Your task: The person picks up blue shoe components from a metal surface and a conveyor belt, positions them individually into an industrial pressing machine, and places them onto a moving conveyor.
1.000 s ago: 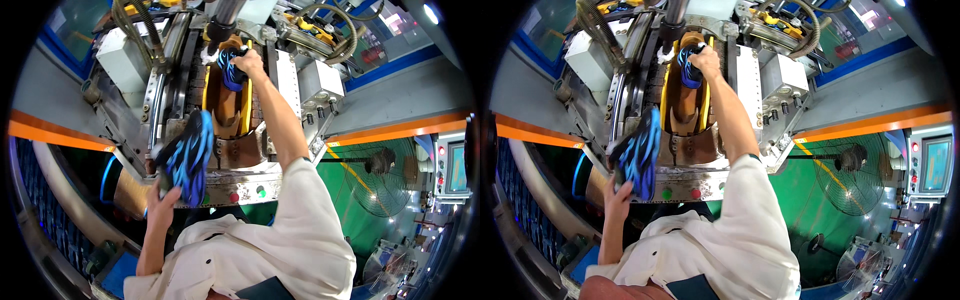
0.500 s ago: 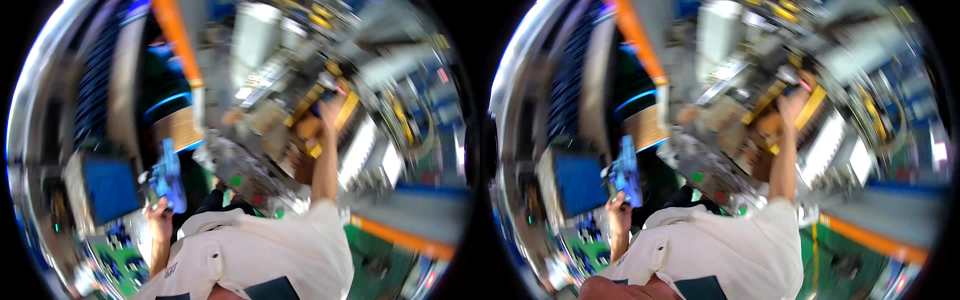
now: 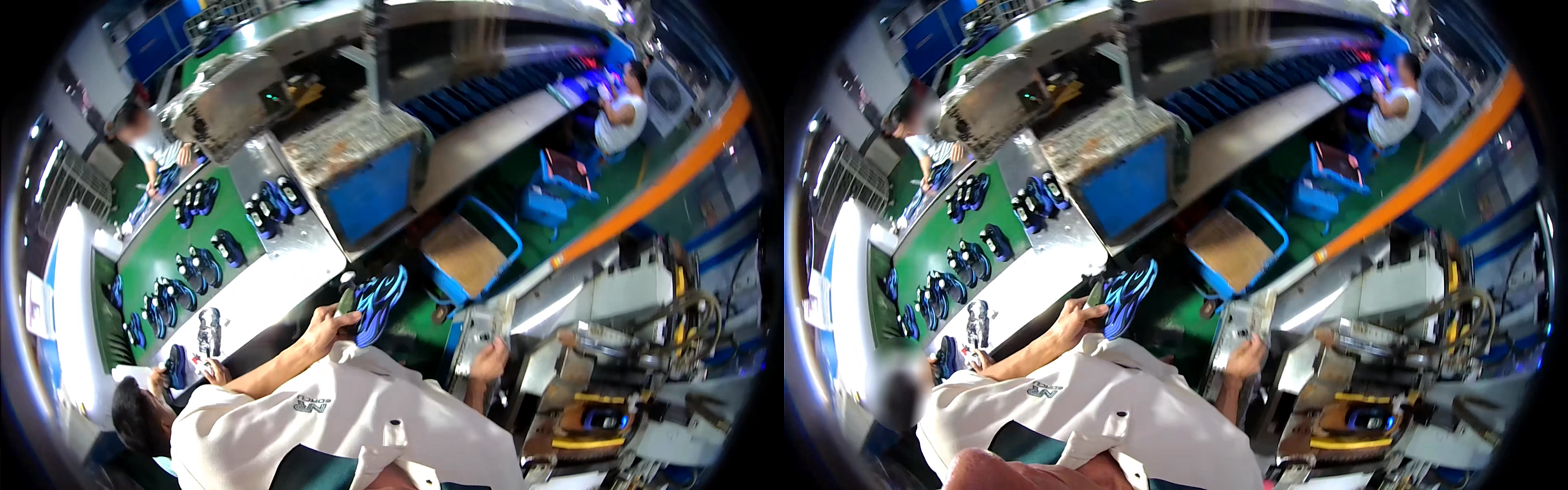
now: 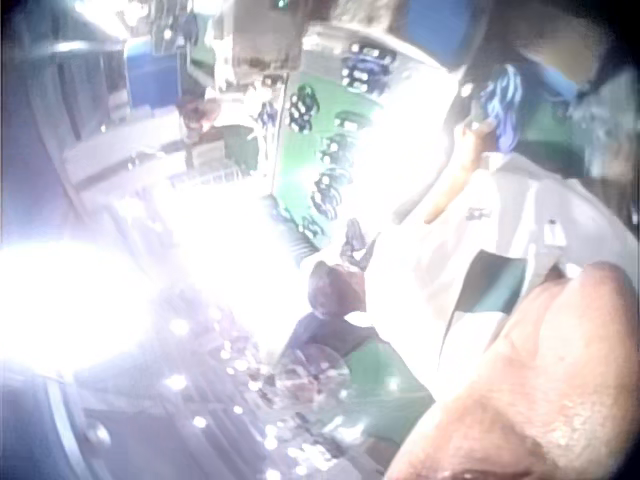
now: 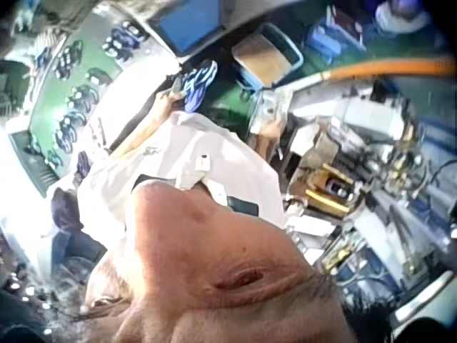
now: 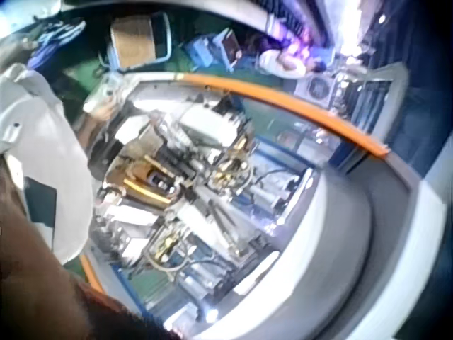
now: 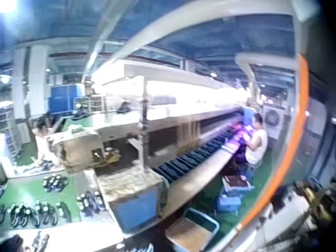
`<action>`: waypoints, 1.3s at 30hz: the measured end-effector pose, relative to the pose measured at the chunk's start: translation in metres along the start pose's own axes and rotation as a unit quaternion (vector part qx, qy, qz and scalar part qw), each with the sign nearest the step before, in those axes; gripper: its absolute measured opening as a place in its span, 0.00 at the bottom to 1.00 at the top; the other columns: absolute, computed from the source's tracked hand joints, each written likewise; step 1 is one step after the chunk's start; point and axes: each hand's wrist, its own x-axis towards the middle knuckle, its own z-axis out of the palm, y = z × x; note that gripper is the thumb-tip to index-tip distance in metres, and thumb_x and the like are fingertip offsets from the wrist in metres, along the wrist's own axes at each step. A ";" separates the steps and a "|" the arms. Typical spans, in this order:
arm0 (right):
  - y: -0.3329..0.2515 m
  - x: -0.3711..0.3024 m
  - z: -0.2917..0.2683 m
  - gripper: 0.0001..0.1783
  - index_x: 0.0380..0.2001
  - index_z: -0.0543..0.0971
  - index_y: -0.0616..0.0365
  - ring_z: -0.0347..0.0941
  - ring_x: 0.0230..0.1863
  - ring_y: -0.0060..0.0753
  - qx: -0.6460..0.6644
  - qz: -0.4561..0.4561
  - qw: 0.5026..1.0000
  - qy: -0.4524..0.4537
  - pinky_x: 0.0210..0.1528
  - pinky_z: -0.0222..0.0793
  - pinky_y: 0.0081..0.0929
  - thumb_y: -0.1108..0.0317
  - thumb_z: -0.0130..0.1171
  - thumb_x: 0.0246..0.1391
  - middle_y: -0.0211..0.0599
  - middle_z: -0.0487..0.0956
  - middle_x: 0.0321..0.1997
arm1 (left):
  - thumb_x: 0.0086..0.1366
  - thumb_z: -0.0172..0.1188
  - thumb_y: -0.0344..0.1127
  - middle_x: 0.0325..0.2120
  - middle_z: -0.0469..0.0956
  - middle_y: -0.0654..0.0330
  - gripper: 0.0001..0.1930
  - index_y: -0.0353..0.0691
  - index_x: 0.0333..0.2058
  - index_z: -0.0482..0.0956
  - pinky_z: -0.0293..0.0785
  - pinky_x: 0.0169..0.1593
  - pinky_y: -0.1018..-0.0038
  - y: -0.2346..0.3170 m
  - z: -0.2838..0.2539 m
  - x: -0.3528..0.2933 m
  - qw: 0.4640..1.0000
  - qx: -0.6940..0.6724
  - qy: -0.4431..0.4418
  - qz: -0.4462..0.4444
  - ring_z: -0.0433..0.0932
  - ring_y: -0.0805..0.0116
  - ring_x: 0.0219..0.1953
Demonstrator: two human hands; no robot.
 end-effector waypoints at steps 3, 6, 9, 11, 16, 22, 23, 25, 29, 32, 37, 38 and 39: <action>-0.029 0.032 -0.010 0.14 0.45 0.76 0.59 0.72 0.36 0.47 0.046 0.042 0.997 0.050 0.37 0.69 0.37 0.74 0.52 0.54 0.45 0.75 0.36 | 0.58 0.65 0.34 0.33 0.79 0.55 0.17 0.31 0.43 0.74 0.81 0.40 0.64 -0.002 -0.057 -0.002 0.993 -0.065 0.096 0.014 0.81 0.64 0.33; -0.074 0.075 -0.011 0.15 0.46 0.75 0.62 0.70 0.26 0.30 0.102 0.024 0.993 0.051 0.32 0.67 0.28 0.77 0.55 0.53 0.40 0.74 0.29 | 0.58 0.65 0.32 0.36 0.78 0.53 0.17 0.30 0.44 0.74 0.82 0.36 0.60 -0.001 -0.114 0.008 0.971 -0.139 0.189 0.038 0.80 0.59 0.32; -0.154 0.131 -0.004 0.12 0.45 0.76 0.64 0.74 0.32 0.30 0.205 -0.024 0.978 0.042 0.36 0.71 0.26 0.76 0.54 0.56 0.40 0.78 0.34 | 0.59 0.63 0.33 0.31 0.78 0.55 0.12 0.31 0.39 0.76 0.81 0.32 0.62 0.025 -0.165 0.032 0.948 -0.182 0.251 0.070 0.79 0.61 0.29; -0.221 0.171 0.010 0.09 0.41 0.77 0.66 0.76 0.35 0.29 0.261 -0.081 0.959 0.071 0.39 0.73 0.25 0.76 0.54 0.58 0.40 0.79 0.35 | 0.59 0.64 0.34 0.29 0.79 0.56 0.11 0.33 0.36 0.77 0.79 0.29 0.65 0.037 -0.215 0.057 0.929 -0.198 0.295 0.104 0.78 0.63 0.27; -0.443 0.250 0.017 0.06 0.37 0.79 0.64 0.71 0.32 0.20 0.188 -0.341 0.920 0.037 0.33 0.67 0.16 0.79 0.58 0.54 0.34 0.79 0.35 | 0.56 0.67 0.37 0.31 0.79 0.58 0.13 0.37 0.36 0.77 0.77 0.30 0.68 0.085 -0.349 0.123 0.900 -0.182 0.359 0.166 0.78 0.66 0.31; -0.702 0.305 0.078 0.14 0.40 0.78 0.64 0.76 0.38 0.36 0.156 -0.605 0.780 -0.005 0.39 0.72 0.26 0.83 0.60 0.47 0.40 0.80 0.40 | 0.53 0.68 0.37 0.26 0.79 0.60 0.14 0.36 0.34 0.78 0.75 0.30 0.69 0.133 -0.496 0.219 0.869 -0.159 0.439 0.162 0.78 0.67 0.29; -0.741 0.313 0.093 0.16 0.41 0.79 0.62 0.76 0.41 0.38 0.146 -0.641 0.753 -0.025 0.40 0.72 0.27 0.82 0.62 0.46 0.41 0.80 0.42 | 0.52 0.68 0.38 0.25 0.79 0.60 0.15 0.34 0.34 0.79 0.74 0.30 0.70 0.129 -0.524 0.245 0.862 -0.125 0.467 0.156 0.78 0.67 0.28; -0.817 0.324 0.128 0.20 0.45 0.78 0.61 0.76 0.47 0.45 0.074 -0.719 0.691 -0.017 0.48 0.72 0.35 0.81 0.62 0.45 0.43 0.79 0.46 | 0.50 0.69 0.40 0.25 0.79 0.58 0.19 0.32 0.36 0.79 0.73 0.33 0.70 0.131 -0.570 0.287 0.851 -0.066 0.499 0.149 0.78 0.66 0.28; -0.934 0.343 0.213 0.37 0.59 0.68 0.52 0.68 0.60 0.44 -0.048 -0.796 0.603 0.006 0.61 0.65 0.35 0.78 0.65 0.43 0.39 0.72 0.59 | 0.50 0.67 0.45 0.32 0.81 0.44 0.25 0.30 0.40 0.77 0.73 0.43 0.61 0.177 -0.608 0.322 0.836 0.074 0.528 0.126 0.80 0.49 0.37; -1.024 0.339 0.290 0.41 0.61 0.67 0.49 0.71 0.58 0.44 -0.041 -0.853 0.517 0.057 0.59 0.68 0.36 0.75 0.68 0.39 0.41 0.73 0.59 | 0.54 0.63 0.44 0.35 0.80 0.40 0.27 0.30 0.47 0.71 0.72 0.46 0.54 0.185 -0.657 0.352 0.784 0.204 0.569 0.141 0.77 0.39 0.43; -1.106 0.358 0.371 0.53 0.67 0.59 0.34 0.47 0.74 0.36 -0.177 -0.857 0.481 0.054 0.74 0.46 0.46 0.79 0.68 0.38 0.23 0.57 0.72 | 0.57 0.59 0.40 0.47 0.74 0.39 0.31 0.32 0.56 0.62 0.73 0.47 0.50 0.195 -0.692 0.408 0.738 0.235 0.620 0.124 0.77 0.38 0.44; -1.118 0.361 0.386 0.42 0.67 0.60 0.38 0.47 0.74 0.34 -0.218 -0.864 0.448 0.078 0.74 0.43 0.47 0.68 0.63 0.49 0.23 0.58 0.71 | 0.58 0.59 0.41 0.48 0.74 0.40 0.31 0.32 0.57 0.62 0.73 0.46 0.51 0.187 -0.693 0.422 0.718 0.222 0.648 0.122 0.77 0.39 0.44; -1.125 0.365 0.391 0.37 0.66 0.61 0.40 0.47 0.74 0.33 -0.195 -0.888 0.411 0.065 0.74 0.42 0.47 0.63 0.58 0.53 0.25 0.60 0.71 | 0.59 0.59 0.40 0.47 0.74 0.41 0.31 0.32 0.57 0.61 0.73 0.45 0.51 0.192 -0.689 0.434 0.708 0.223 0.659 0.119 0.77 0.40 0.43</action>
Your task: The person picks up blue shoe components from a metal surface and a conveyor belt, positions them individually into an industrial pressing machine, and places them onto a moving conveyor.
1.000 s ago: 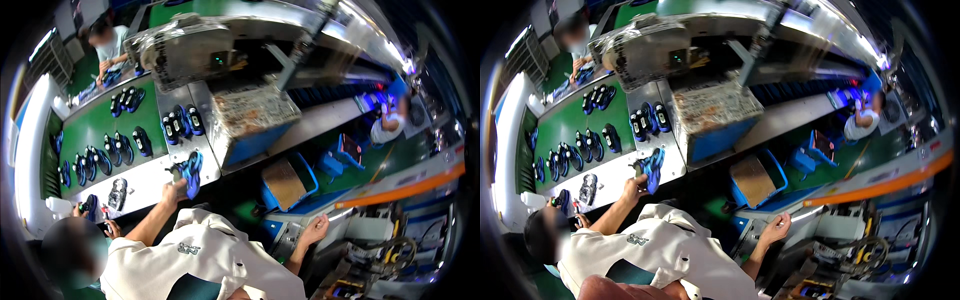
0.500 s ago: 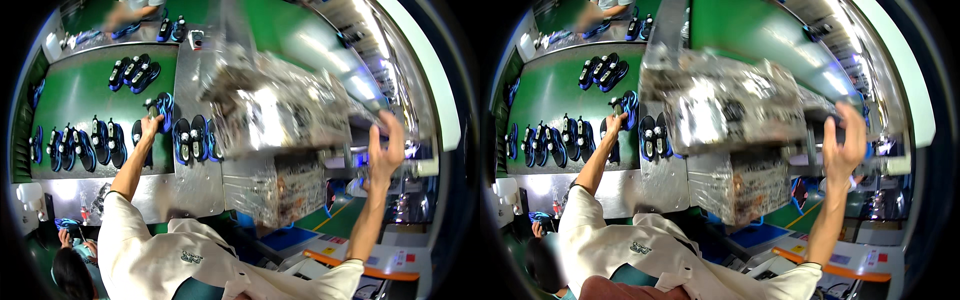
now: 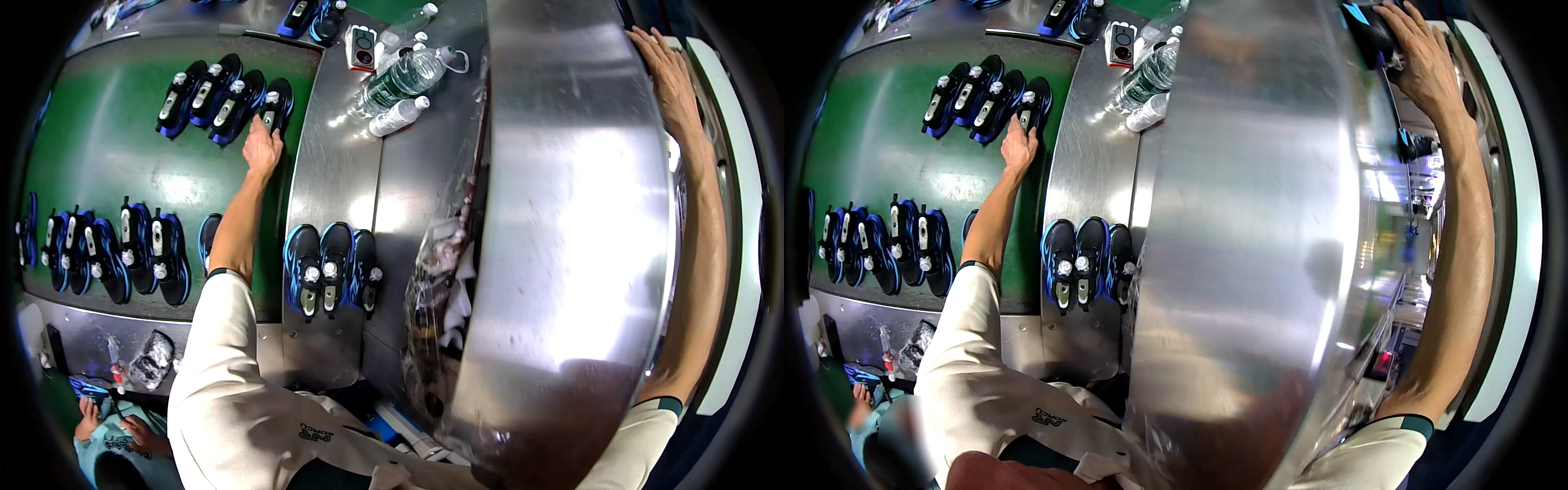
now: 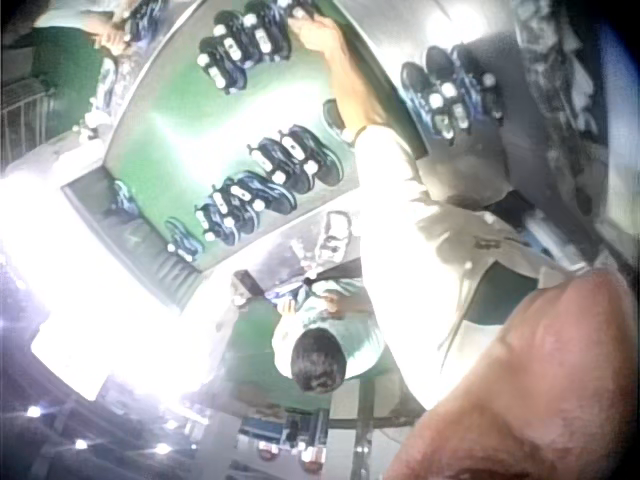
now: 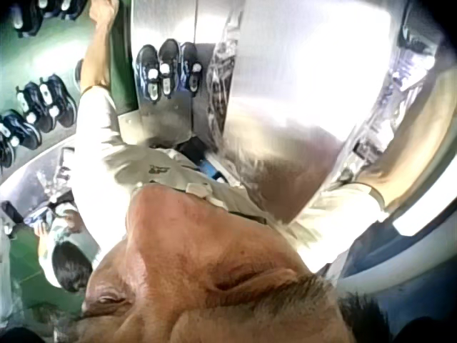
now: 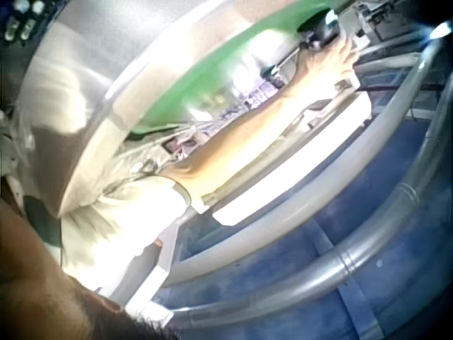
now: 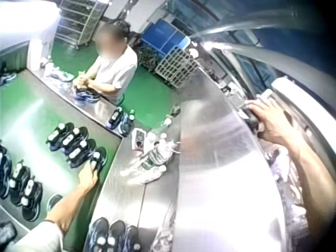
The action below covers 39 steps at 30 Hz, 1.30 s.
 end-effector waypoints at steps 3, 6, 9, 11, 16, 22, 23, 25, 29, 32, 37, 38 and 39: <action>-0.001 0.011 0.004 0.30 0.64 0.64 0.49 0.57 0.68 0.34 -0.122 0.015 0.988 -0.092 0.68 0.48 0.46 0.54 0.48 0.59 0.33 0.67 0.65 | 0.60 0.59 0.40 0.43 0.74 0.44 0.31 0.32 0.58 0.59 0.74 0.43 0.52 0.005 0.018 0.012 0.996 0.022 0.075 0.034 0.77 0.42 0.41; 0.024 -0.015 0.012 0.26 0.60 0.67 0.52 0.67 0.58 0.39 -0.155 0.027 0.984 -0.083 0.61 0.56 0.47 0.62 0.51 0.58 0.36 0.74 0.57 | 0.61 0.59 0.42 0.49 0.71 0.42 0.36 0.32 0.61 0.53 0.74 0.45 0.53 0.020 0.022 0.013 1.000 0.024 0.002 -0.001 0.76 0.42 0.44; -0.012 -0.020 -0.009 0.34 0.57 0.70 0.51 0.74 0.48 0.43 -0.052 0.108 0.991 -0.066 0.53 0.60 0.44 0.64 0.66 0.44 0.43 0.80 0.42 | 0.59 0.62 0.43 0.60 0.61 0.38 0.46 0.32 0.66 0.42 0.66 0.59 0.57 -0.046 0.009 -0.003 0.997 -0.022 0.016 0.067 0.66 0.40 0.59; -0.016 -0.064 -0.015 0.34 0.55 0.71 0.47 0.77 0.38 0.44 -0.004 0.137 0.990 -0.028 0.45 0.61 0.41 0.62 0.69 0.42 0.41 0.81 0.32 | 0.60 0.63 0.44 0.61 0.60 0.38 0.41 0.28 0.64 0.53 0.59 0.64 0.62 -0.045 -0.017 -0.054 0.985 -0.088 0.002 0.149 0.63 0.43 0.62; -0.044 -0.144 -0.089 0.29 0.47 0.74 0.54 0.77 0.30 0.52 0.097 0.313 0.944 0.039 0.46 0.68 0.46 0.66 0.65 0.36 0.46 0.80 0.25 | 0.64 0.58 0.40 0.57 0.69 0.42 0.30 0.27 0.59 0.65 0.61 0.62 0.67 -0.005 -0.150 -0.266 0.934 -0.289 -0.212 -0.005 0.68 0.57 0.59; -0.070 -0.273 -0.263 0.43 0.58 0.69 0.61 0.79 0.35 0.36 0.294 0.548 0.780 0.069 0.40 0.74 0.30 0.63 0.68 0.32 0.50 0.81 0.33 | 0.64 0.57 0.26 0.40 0.81 0.52 0.06 0.28 0.34 0.80 0.74 0.47 0.73 0.143 -0.249 -0.430 0.661 -0.440 -0.607 -0.032 0.79 0.69 0.39; -0.080 -0.302 -0.288 0.42 0.58 0.70 0.60 0.79 0.35 0.38 0.353 0.560 0.747 0.071 0.40 0.74 0.32 0.63 0.68 0.33 0.50 0.81 0.34 | 0.65 0.57 0.25 0.43 0.81 0.52 0.05 0.27 0.34 0.79 0.74 0.48 0.72 0.180 -0.264 -0.435 0.594 -0.412 -0.690 -0.036 0.78 0.69 0.41; -0.112 -0.366 -0.333 0.40 0.57 0.71 0.58 0.79 0.38 0.41 0.441 0.591 0.671 0.078 0.42 0.74 0.34 0.64 0.68 0.34 0.50 0.81 0.39 | 0.65 0.60 0.38 0.47 0.79 0.51 0.15 0.27 0.36 0.79 0.71 0.55 0.67 0.237 -0.276 -0.446 0.532 -0.400 -0.745 0.049 0.76 0.64 0.50; -0.200 -0.463 -0.393 0.39 0.58 0.66 0.64 0.78 0.36 0.24 0.491 0.640 0.585 0.082 0.34 0.76 0.19 0.74 0.71 0.41 0.43 0.81 0.40 | 0.54 0.55 0.72 0.59 0.65 0.44 0.57 0.26 0.65 0.50 0.61 0.64 0.59 0.351 -0.250 -0.504 0.378 -0.506 -0.755 0.176 0.66 0.56 0.61; -0.273 -0.515 -0.421 0.37 0.57 0.67 0.66 0.78 0.33 0.23 0.471 0.706 0.527 0.048 0.31 0.74 0.19 0.75 0.70 0.42 0.40 0.82 0.31 | 0.63 0.46 0.68 0.61 0.64 0.50 0.46 0.32 0.64 0.53 0.64 0.63 0.62 0.398 -0.270 -0.579 0.265 -0.589 -0.755 0.118 0.66 0.58 0.61; -0.422 -0.619 -0.503 0.34 0.58 0.67 0.64 0.74 0.45 0.20 0.437 0.840 0.238 0.217 0.43 0.72 0.22 0.71 0.67 0.48 0.40 0.80 0.42 | 0.69 0.51 0.42 0.51 0.76 0.53 0.23 0.34 0.57 0.67 0.68 0.60 0.63 0.354 -0.277 -0.719 0.219 -0.437 -0.864 -0.121 0.75 0.61 0.53; -0.471 -0.630 -0.510 0.35 0.59 0.67 0.63 0.73 0.46 0.20 0.436 0.817 0.200 0.321 0.46 0.71 0.22 0.71 0.68 0.47 0.37 0.79 0.45 | 0.68 0.51 0.42 0.52 0.75 0.53 0.24 0.34 0.58 0.67 0.67 0.60 0.63 0.343 -0.275 -0.735 0.223 -0.399 -0.883 -0.109 0.75 0.60 0.53; -0.517 -0.639 -0.518 0.37 0.60 0.67 0.63 0.72 0.47 0.20 0.421 0.790 0.170 0.412 0.49 0.69 0.22 0.71 0.69 0.46 0.34 0.77 0.48 | 0.68 0.51 0.42 0.53 0.74 0.53 0.24 0.34 0.58 0.66 0.67 0.61 0.63 0.333 -0.274 -0.761 0.215 -0.362 -0.901 -0.104 0.75 0.60 0.54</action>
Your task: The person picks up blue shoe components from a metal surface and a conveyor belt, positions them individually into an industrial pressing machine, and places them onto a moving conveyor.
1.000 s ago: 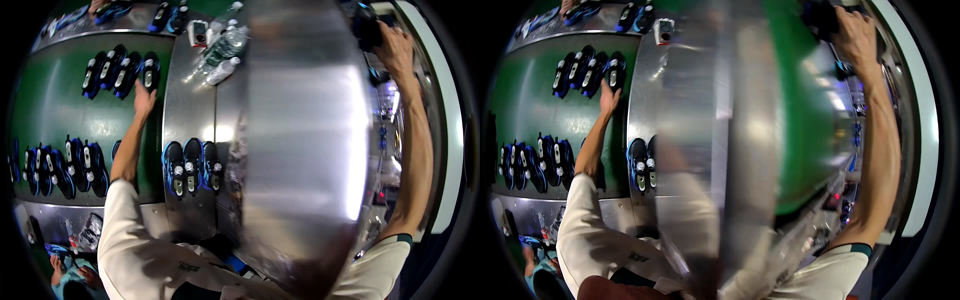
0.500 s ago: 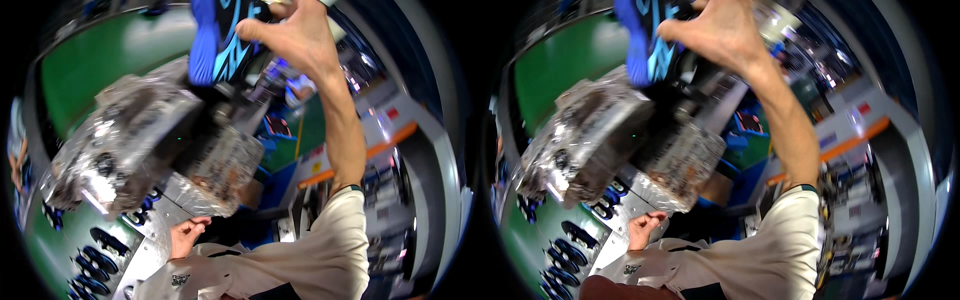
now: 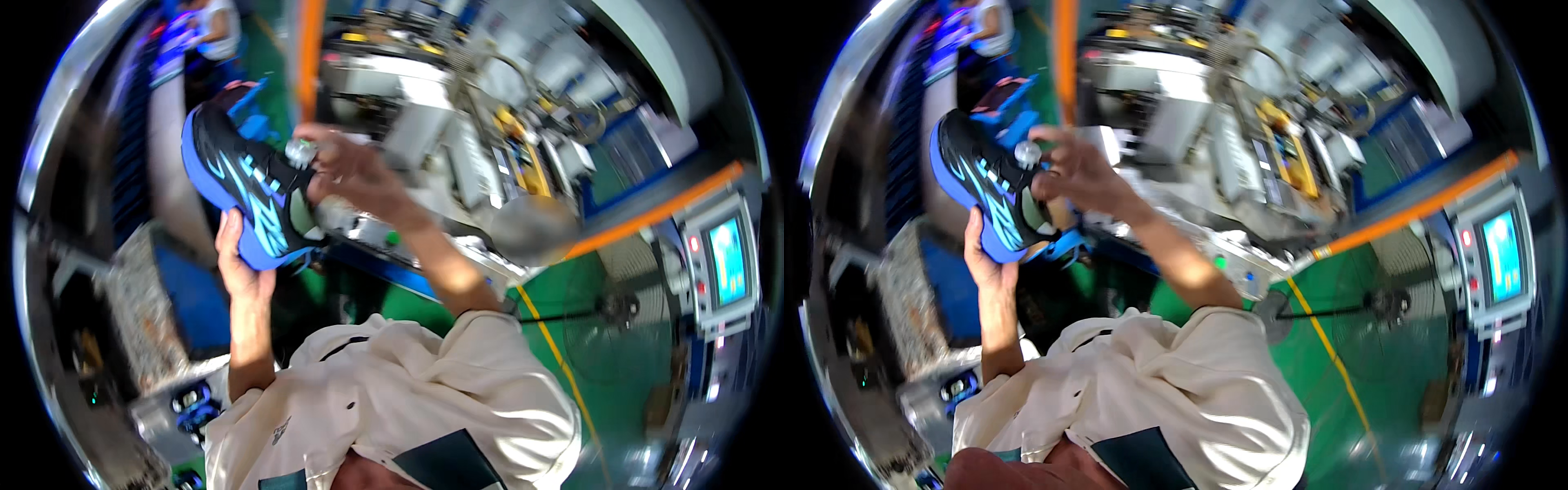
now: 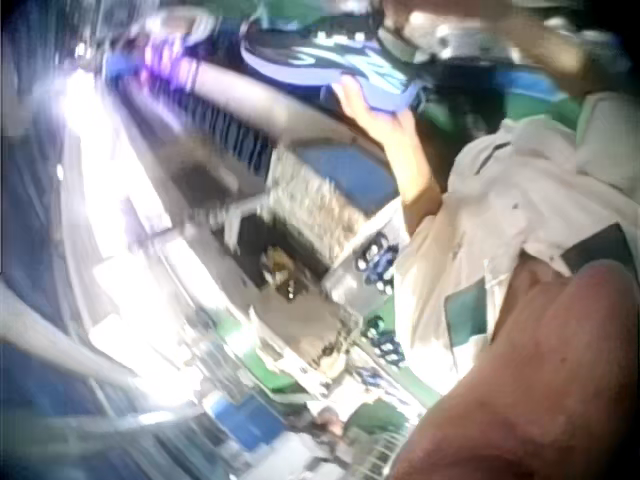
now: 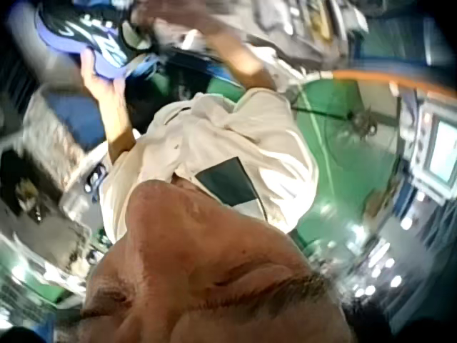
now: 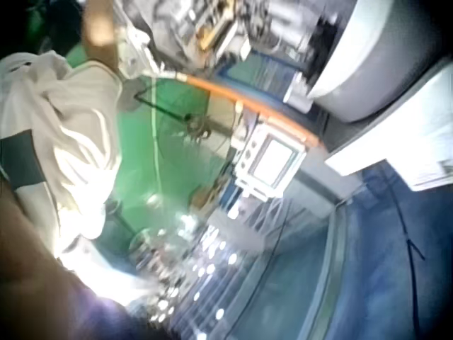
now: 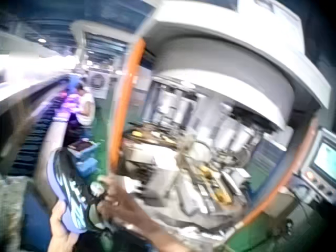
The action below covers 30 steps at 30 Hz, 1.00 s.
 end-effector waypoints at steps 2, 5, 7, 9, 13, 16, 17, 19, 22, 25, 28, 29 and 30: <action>0.026 -0.042 -0.031 0.41 0.59 0.67 0.62 0.71 0.48 0.21 -0.017 0.058 0.995 0.078 0.54 0.65 0.22 0.70 0.74 0.40 0.30 0.76 0.49 | 0.68 0.51 0.41 0.53 0.73 0.54 0.26 0.34 0.60 0.62 0.68 0.60 0.64 -0.040 0.024 0.010 0.991 0.119 -0.051 -0.039 0.74 0.60 0.53; 0.038 -0.089 -0.070 0.40 0.56 0.69 0.63 0.67 0.52 0.22 -0.082 0.013 0.941 0.328 0.59 0.61 0.26 0.75 0.73 0.35 0.30 0.75 0.49 | 0.67 0.52 0.40 0.50 0.74 0.56 0.25 0.33 0.59 0.64 0.69 0.55 0.71 -0.128 0.056 0.010 0.980 0.174 -0.058 -0.082 0.74 0.66 0.50; 0.035 -0.118 -0.106 0.38 0.55 0.70 0.63 0.71 0.46 0.21 -0.011 -0.031 0.917 0.397 0.52 0.68 0.24 0.77 0.71 0.35 0.30 0.77 0.46 | 0.67 0.53 0.41 0.48 0.75 0.57 0.26 0.33 0.59 0.64 0.69 0.54 0.73 -0.178 0.067 0.011 0.968 0.208 -0.048 -0.131 0.75 0.68 0.48; 0.039 -0.152 -0.149 0.35 0.53 0.71 0.63 0.75 0.38 0.20 -0.018 -0.033 0.878 0.476 0.43 0.73 0.21 0.80 0.69 0.36 0.31 0.78 0.41 | 0.66 0.57 0.34 0.48 0.74 0.60 0.28 0.30 0.62 0.62 0.70 0.52 0.75 -0.230 0.080 0.007 0.961 0.210 -0.016 -0.179 0.74 0.73 0.45; -0.005 -0.197 -0.213 0.31 0.48 0.71 0.62 0.75 0.34 0.24 -0.006 0.000 0.803 0.595 0.39 0.74 0.22 0.81 0.71 0.39 0.34 0.78 0.37 | 0.69 0.54 0.39 0.58 0.68 0.53 0.28 0.29 0.62 0.62 0.56 0.63 0.75 -0.281 0.118 0.014 0.887 0.339 -0.241 -0.199 0.63 0.70 0.61; -0.019 -0.240 -0.249 0.28 0.47 0.70 0.62 0.74 0.34 0.24 -0.023 -0.106 0.755 0.646 0.37 0.73 0.23 0.82 0.69 0.40 0.34 0.77 0.37 | 0.69 0.53 0.47 0.56 0.70 0.55 0.29 0.32 0.61 0.66 0.58 0.63 0.69 -0.319 0.138 0.063 0.821 0.432 -0.303 -0.219 0.66 0.68 0.59; -0.022 -0.253 -0.255 0.29 0.48 0.70 0.63 0.75 0.36 0.25 -0.055 -0.121 0.729 0.672 0.39 0.73 0.24 0.82 0.69 0.41 0.34 0.77 0.39 | 0.67 0.54 0.53 0.52 0.73 0.57 0.30 0.33 0.57 0.71 0.60 0.61 0.70 -0.348 0.135 0.087 0.832 0.421 -0.273 -0.236 0.68 0.69 0.56; -0.026 -0.287 -0.269 0.34 0.54 0.68 0.65 0.74 0.42 0.28 -0.117 -0.126 0.693 0.700 0.46 0.71 0.27 0.77 0.70 0.41 0.38 0.76 0.45 | 0.64 0.59 0.54 0.41 0.77 0.64 0.28 0.35 0.51 0.77 0.67 0.48 0.77 -0.416 0.137 0.142 0.839 0.433 -0.213 -0.250 0.72 0.78 0.43; -0.040 -0.301 -0.267 0.41 0.59 0.65 0.66 0.71 0.51 0.32 -0.132 -0.133 0.665 0.723 0.56 0.67 0.32 0.73 0.72 0.41 0.41 0.74 0.52 | 0.60 0.64 0.48 0.33 0.77 0.59 0.21 0.30 0.37 0.78 0.69 0.40 0.76 -0.513 0.121 0.237 0.776 0.555 -0.199 -0.225 0.73 0.76 0.36; -0.048 -0.313 -0.267 0.38 0.58 0.66 0.68 0.71 0.51 0.34 -0.198 -0.095 0.603 0.767 0.55 0.68 0.31 0.75 0.71 0.42 0.43 0.73 0.52 | 0.53 0.67 0.53 0.39 0.80 0.46 0.29 0.33 0.43 0.73 0.72 0.48 0.62 -0.588 0.126 0.276 0.722 0.654 -0.187 -0.122 0.79 0.52 0.43; -0.058 -0.304 -0.270 0.34 0.56 0.66 0.69 0.72 0.50 0.32 -0.250 -0.068 0.545 0.798 0.55 0.69 0.31 0.79 0.66 0.45 0.45 0.73 0.52 | 0.54 0.65 0.51 0.43 0.78 0.43 0.33 0.33 0.50 0.69 0.71 0.54 0.55 -0.627 0.143 0.282 0.605 0.777 -0.170 -0.043 0.76 0.44 0.49; -0.057 -0.298 -0.276 0.34 0.57 0.66 0.68 0.72 0.49 0.32 -0.252 -0.059 0.545 0.797 0.53 0.70 0.31 0.80 0.66 0.45 0.45 0.73 0.52 | 0.53 0.65 0.50 0.46 0.77 0.43 0.31 0.33 0.49 0.70 0.71 0.54 0.57 -0.631 0.138 0.293 0.593 0.781 -0.172 -0.089 0.75 0.46 0.51; -0.058 -0.293 -0.284 0.34 0.57 0.66 0.68 0.72 0.48 0.31 -0.255 -0.050 0.541 0.800 0.52 0.71 0.30 0.80 0.65 0.44 0.44 0.73 0.52 | 0.53 0.66 0.49 0.46 0.77 0.44 0.31 0.33 0.49 0.71 0.71 0.54 0.57 -0.632 0.140 0.296 0.601 0.771 -0.178 -0.112 0.75 0.47 0.51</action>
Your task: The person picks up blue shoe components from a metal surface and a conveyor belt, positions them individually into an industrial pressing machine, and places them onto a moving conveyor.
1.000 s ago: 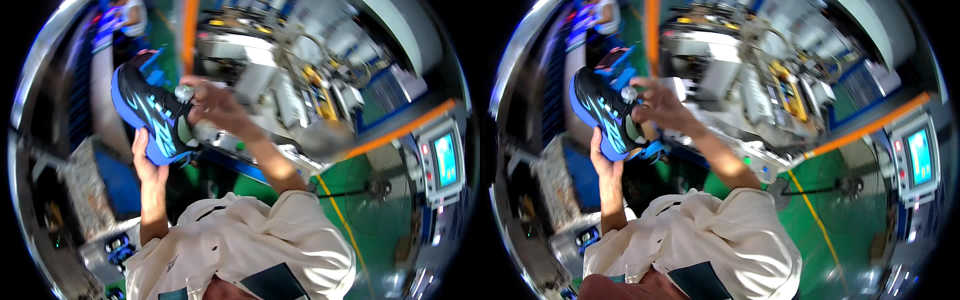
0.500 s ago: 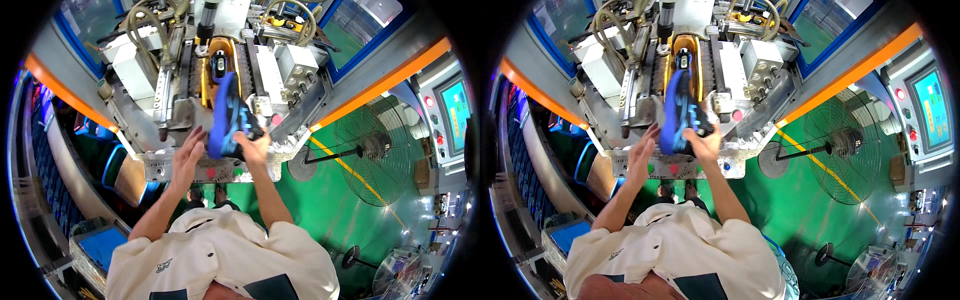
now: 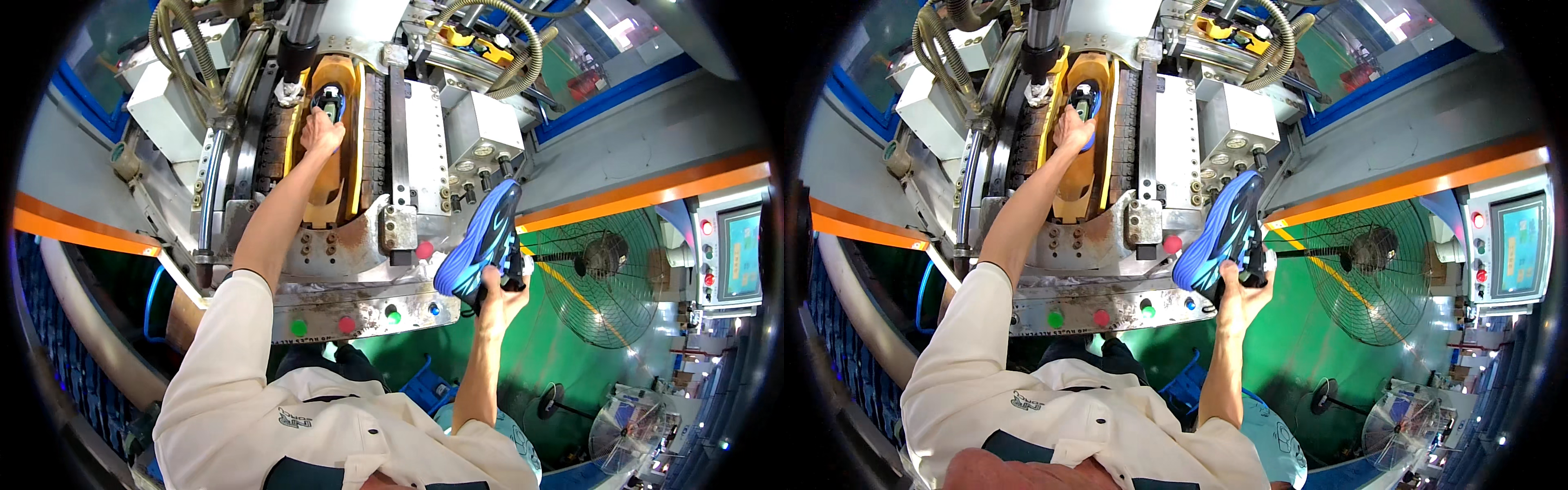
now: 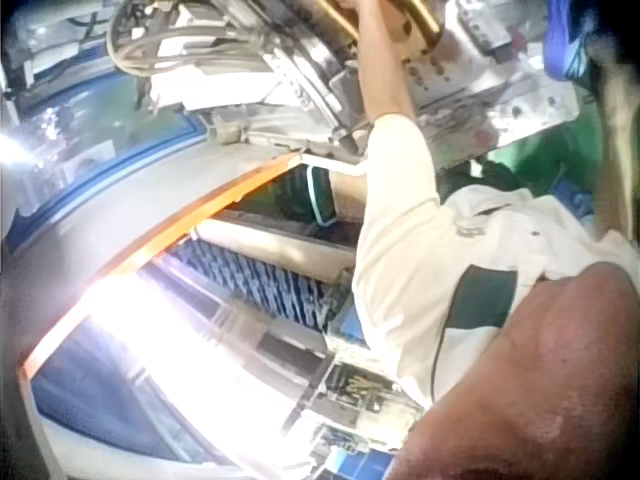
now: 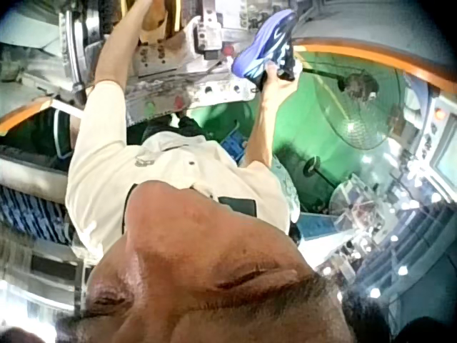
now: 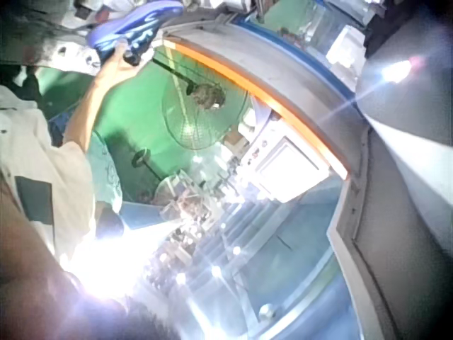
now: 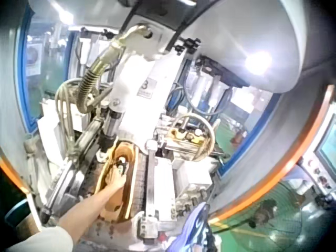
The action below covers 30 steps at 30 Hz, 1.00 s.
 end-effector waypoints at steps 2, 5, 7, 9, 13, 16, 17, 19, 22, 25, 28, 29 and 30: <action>-0.002 0.014 0.029 0.29 0.52 0.70 0.69 0.72 0.39 0.25 -0.003 -0.002 1.000 -0.007 0.47 0.70 0.25 0.78 0.65 0.45 0.37 0.76 0.43 | 0.52 0.66 0.47 0.47 0.77 0.44 0.29 0.34 0.48 0.72 0.71 0.54 0.57 -0.005 -0.016 0.005 0.999 -0.028 -0.032 -0.018 0.75 0.48 0.51; -0.008 0.068 0.084 0.25 0.47 0.74 0.65 0.78 0.35 0.26 -0.184 -0.051 0.979 -0.074 0.41 0.76 0.25 0.77 0.67 0.43 0.39 0.81 0.36 | 0.52 0.69 0.34 0.35 0.80 0.52 0.19 0.31 0.40 0.75 0.78 0.38 0.61 -0.021 -0.061 -0.021 0.827 -0.502 -0.171 -0.187 0.81 0.59 0.35; 0.007 0.120 0.139 0.25 0.42 0.79 0.63 0.79 0.34 0.29 -0.253 -0.012 0.960 -0.116 0.42 0.74 0.28 0.65 0.71 0.37 0.41 0.83 0.36 | 0.57 0.66 0.31 0.34 0.79 0.55 0.14 0.31 0.40 0.76 0.79 0.34 0.61 -0.047 -0.106 -0.065 0.741 -0.603 -0.227 -0.191 0.81 0.62 0.33; -0.013 0.136 0.206 0.23 0.33 0.83 0.65 0.80 0.35 0.35 -0.396 -0.043 0.903 -0.160 0.42 0.74 0.30 0.59 0.71 0.34 0.44 0.83 0.33 | 0.61 0.62 0.34 0.36 0.79 0.58 0.14 0.34 0.43 0.75 0.79 0.37 0.65 -0.053 -0.168 -0.137 0.741 -0.599 -0.253 -0.167 0.79 0.67 0.36; 0.032 0.148 0.326 0.29 0.37 0.83 0.63 0.80 0.46 0.41 -0.483 -0.013 0.830 -0.280 0.48 0.75 0.31 0.52 0.74 0.33 0.50 0.82 0.41 | 0.59 0.60 0.34 0.45 0.74 0.59 0.26 0.35 0.56 0.68 0.76 0.46 0.70 -0.116 -0.258 -0.252 0.797 -0.556 -0.135 -0.193 0.76 0.68 0.44; 0.062 0.120 0.379 0.32 0.45 0.77 0.65 0.78 0.50 0.44 -0.513 -0.019 0.808 -0.290 0.51 0.74 0.34 0.57 0.70 0.37 0.50 0.80 0.47 | 0.59 0.55 0.33 0.52 0.70 0.54 0.29 0.31 0.59 0.64 0.70 0.56 0.65 -0.192 -0.307 -0.329 0.814 -0.555 -0.105 -0.134 0.71 0.64 0.53; 0.080 0.120 0.389 0.33 0.46 0.73 0.67 0.79 0.48 0.44 -0.515 -0.051 0.812 -0.271 0.50 0.74 0.35 0.58 0.69 0.38 0.50 0.81 0.45 | 0.60 0.55 0.33 0.53 0.69 0.53 0.29 0.29 0.59 0.63 0.68 0.57 0.67 -0.203 -0.318 -0.362 0.858 -0.484 0.016 -0.172 0.71 0.64 0.54; 0.122 0.122 0.400 0.35 0.46 0.65 0.68 0.80 0.44 0.45 -0.518 -0.099 0.811 -0.255 0.47 0.75 0.35 0.58 0.68 0.39 0.50 0.82 0.41 | 0.60 0.61 0.36 0.45 0.73 0.58 0.29 0.31 0.58 0.66 0.72 0.47 0.75 -0.211 -0.334 -0.402 0.829 -0.519 0.106 -0.177 0.73 0.68 0.45; 0.131 0.103 0.405 0.28 0.40 0.66 0.62 0.81 0.39 0.45 -0.522 -0.153 0.817 -0.189 0.44 0.77 0.36 0.59 0.67 0.41 0.49 0.82 0.36 | 0.59 0.65 0.38 0.38 0.76 0.60 0.24 0.34 0.52 0.72 0.72 0.42 0.76 -0.227 -0.345 -0.457 0.801 -0.519 0.194 -0.226 0.75 0.69 0.39; 0.133 0.115 0.408 0.33 0.44 0.64 0.63 0.80 0.41 0.48 -0.522 -0.120 0.815 -0.220 0.45 0.76 0.38 0.55 0.67 0.43 0.49 0.81 0.39 | 0.55 0.69 0.43 0.35 0.76 0.61 0.24 0.34 0.45 0.74 0.71 0.42 0.74 -0.226 -0.320 -0.492 0.758 -0.503 0.310 -0.277 0.74 0.69 0.37; 0.107 0.107 0.396 0.47 0.57 0.56 0.64 0.74 0.53 0.52 -0.526 -0.062 0.811 -0.249 0.54 0.70 0.45 0.48 0.68 0.43 0.57 0.76 0.52 | 0.56 0.68 0.41 0.34 0.76 0.61 0.20 0.35 0.43 0.75 0.71 0.45 0.69 -0.216 -0.289 -0.514 0.710 -0.547 0.350 -0.273 0.74 0.68 0.37; 0.093 0.075 0.385 0.47 0.59 0.57 0.66 0.70 0.57 0.55 -0.491 -0.156 0.817 -0.259 0.58 0.67 0.43 0.51 0.68 0.43 0.60 0.72 0.56 | 0.57 0.67 0.39 0.37 0.77 0.61 0.19 0.36 0.43 0.75 0.72 0.46 0.66 -0.206 -0.278 -0.524 0.691 -0.559 0.368 -0.272 0.75 0.68 0.40; 0.094 0.056 0.367 0.43 0.58 0.62 0.68 0.68 0.59 0.56 -0.402 -0.288 0.830 -0.260 0.61 0.64 0.41 0.56 0.67 0.44 0.60 0.70 0.58 | 0.58 0.66 0.38 0.38 0.77 0.60 0.18 0.37 0.44 0.75 0.72 0.47 0.66 -0.197 -0.276 -0.525 0.684 -0.561 0.365 -0.290 0.76 0.67 0.42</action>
